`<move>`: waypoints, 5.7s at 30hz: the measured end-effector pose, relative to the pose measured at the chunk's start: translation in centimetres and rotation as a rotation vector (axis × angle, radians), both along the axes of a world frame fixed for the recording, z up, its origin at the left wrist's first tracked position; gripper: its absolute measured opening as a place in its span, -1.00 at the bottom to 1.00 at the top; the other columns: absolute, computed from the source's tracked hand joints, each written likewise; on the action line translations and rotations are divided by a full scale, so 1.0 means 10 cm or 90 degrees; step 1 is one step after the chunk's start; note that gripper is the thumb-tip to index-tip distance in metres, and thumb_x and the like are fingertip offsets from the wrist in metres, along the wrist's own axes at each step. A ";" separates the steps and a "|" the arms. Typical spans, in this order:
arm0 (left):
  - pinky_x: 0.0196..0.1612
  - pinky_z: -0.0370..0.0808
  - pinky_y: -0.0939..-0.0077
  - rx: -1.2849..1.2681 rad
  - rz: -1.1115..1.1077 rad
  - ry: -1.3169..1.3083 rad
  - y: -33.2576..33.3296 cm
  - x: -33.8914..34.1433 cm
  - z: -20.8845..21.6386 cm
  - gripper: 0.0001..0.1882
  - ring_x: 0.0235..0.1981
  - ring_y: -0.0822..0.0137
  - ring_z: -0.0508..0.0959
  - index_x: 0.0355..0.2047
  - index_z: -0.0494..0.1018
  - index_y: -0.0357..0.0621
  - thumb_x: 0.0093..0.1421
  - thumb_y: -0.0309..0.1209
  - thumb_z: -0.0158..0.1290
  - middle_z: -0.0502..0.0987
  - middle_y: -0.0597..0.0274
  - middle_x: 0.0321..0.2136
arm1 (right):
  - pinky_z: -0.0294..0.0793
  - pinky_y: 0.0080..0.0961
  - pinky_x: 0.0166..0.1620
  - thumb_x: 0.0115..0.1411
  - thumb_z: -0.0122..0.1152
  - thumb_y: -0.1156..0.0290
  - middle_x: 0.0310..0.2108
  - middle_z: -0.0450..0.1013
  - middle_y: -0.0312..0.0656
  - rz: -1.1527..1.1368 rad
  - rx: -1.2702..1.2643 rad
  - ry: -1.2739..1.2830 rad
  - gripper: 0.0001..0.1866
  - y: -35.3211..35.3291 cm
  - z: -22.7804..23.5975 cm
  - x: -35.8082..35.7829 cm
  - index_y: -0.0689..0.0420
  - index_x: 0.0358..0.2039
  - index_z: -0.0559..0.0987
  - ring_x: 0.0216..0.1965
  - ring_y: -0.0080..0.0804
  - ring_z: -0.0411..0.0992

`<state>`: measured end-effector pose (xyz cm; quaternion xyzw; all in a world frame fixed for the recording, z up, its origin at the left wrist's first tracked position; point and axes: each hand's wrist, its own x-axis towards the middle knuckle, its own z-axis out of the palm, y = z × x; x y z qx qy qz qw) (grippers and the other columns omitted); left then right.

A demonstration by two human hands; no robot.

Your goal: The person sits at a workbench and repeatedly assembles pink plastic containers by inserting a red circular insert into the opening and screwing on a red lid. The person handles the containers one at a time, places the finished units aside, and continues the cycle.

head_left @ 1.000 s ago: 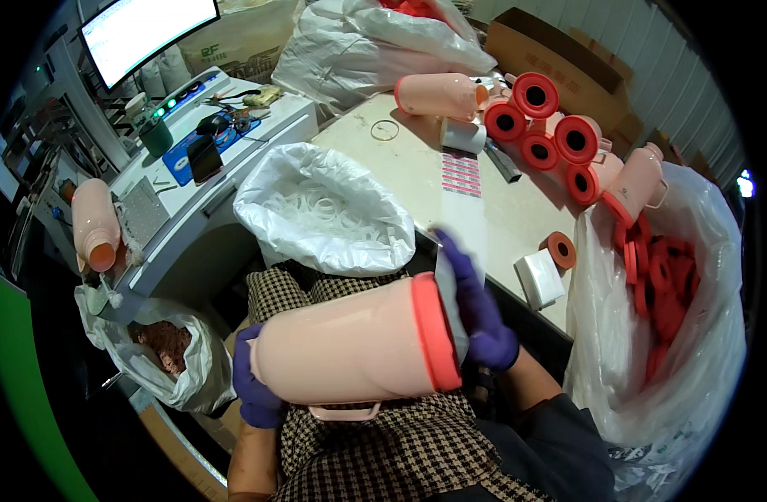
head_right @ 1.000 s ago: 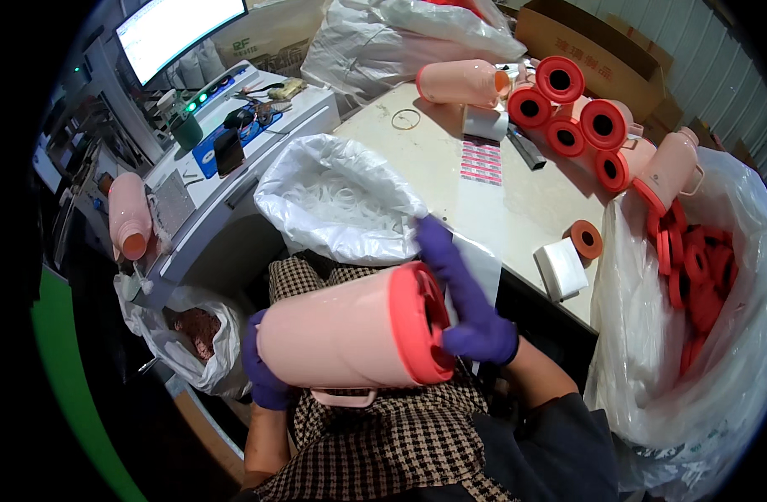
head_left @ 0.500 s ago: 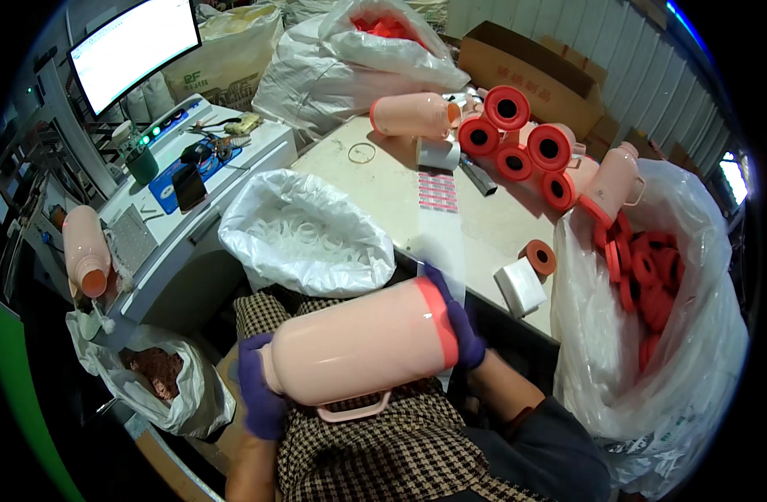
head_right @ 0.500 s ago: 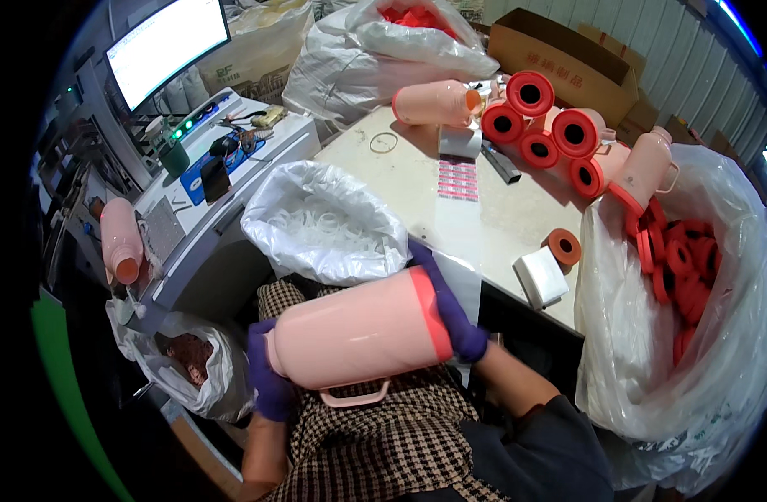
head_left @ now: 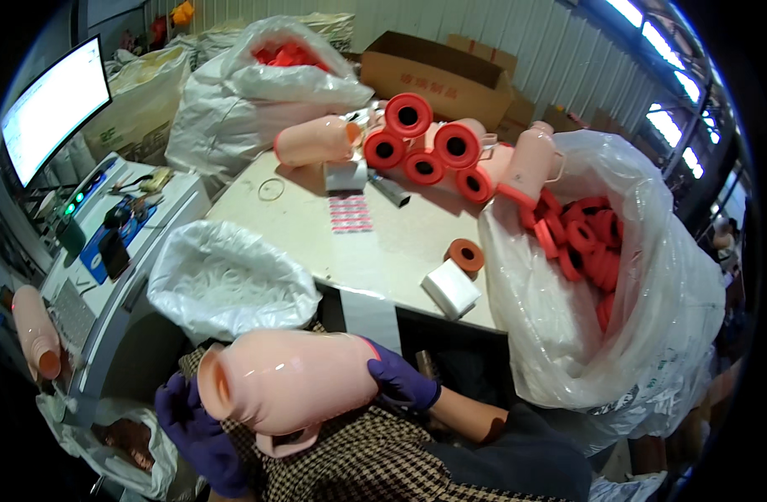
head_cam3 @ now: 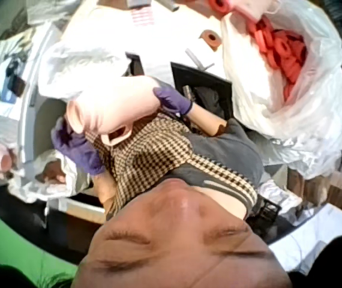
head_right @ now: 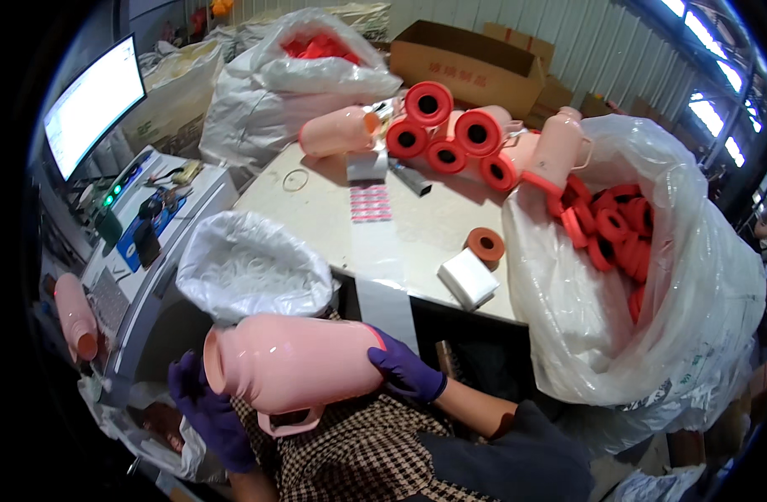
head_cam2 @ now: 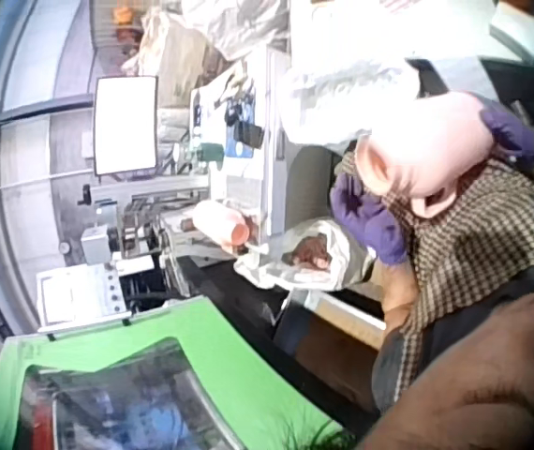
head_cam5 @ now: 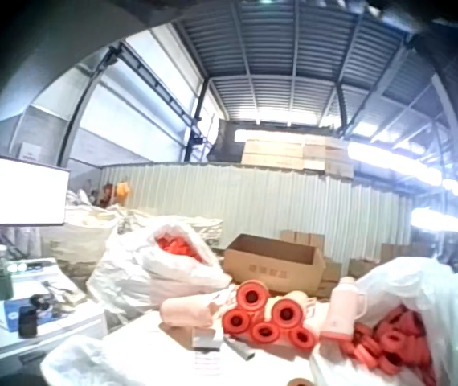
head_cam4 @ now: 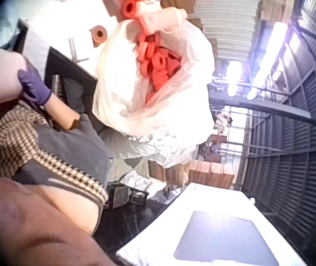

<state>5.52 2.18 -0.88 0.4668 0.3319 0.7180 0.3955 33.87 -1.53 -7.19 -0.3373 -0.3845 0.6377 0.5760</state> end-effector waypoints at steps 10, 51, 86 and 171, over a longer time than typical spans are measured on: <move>0.09 0.52 0.31 -0.117 -0.066 0.195 0.07 -0.45 -0.58 -0.51 0.10 0.12 0.45 0.24 0.23 -0.28 0.43 -0.22 -0.12 0.33 0.02 0.15 | 0.43 -0.22 0.13 0.41 0.01 -0.03 0.21 0.37 -0.22 -0.561 0.283 0.200 -0.46 1.10 1.06 2.85 -0.04 0.29 0.32 0.14 -0.29 0.39; -0.11 0.49 0.36 -0.093 0.030 -0.019 0.47 -1.25 -1.98 -0.77 -0.22 0.32 0.50 0.02 0.40 -0.17 0.40 -0.43 -0.06 0.50 0.21 -0.21 | 0.42 -0.23 0.13 0.31 0.13 0.31 -0.04 0.51 -0.01 0.267 0.289 -0.512 -0.66 0.83 -0.93 -1.54 0.15 0.05 0.57 0.01 -0.08 0.46; -0.14 0.46 0.45 -0.489 0.834 0.294 -2.20 -5.43 -3.55 -0.49 -0.03 0.26 0.49 0.20 0.42 -0.13 0.21 -0.50 0.11 0.45 0.12 0.05 | 0.47 -0.34 -0.11 0.21 0.21 0.50 -0.29 0.53 -0.07 0.230 0.353 -0.580 -0.80 0.77 -0.71 -1.78 0.22 -0.15 0.62 -0.23 -0.14 0.49; 0.32 0.18 -0.10 0.121 0.100 0.981 -0.49 -0.45 -0.50 -0.43 0.16 0.23 0.49 0.26 0.39 0.14 0.20 -0.30 0.07 0.49 0.26 0.13 | 0.55 -0.29 -0.38 0.23 0.27 0.25 -0.38 0.50 -0.14 0.171 0.487 -0.719 -0.72 0.23 -0.07 -1.31 0.06 -0.10 0.56 -0.45 -0.20 0.53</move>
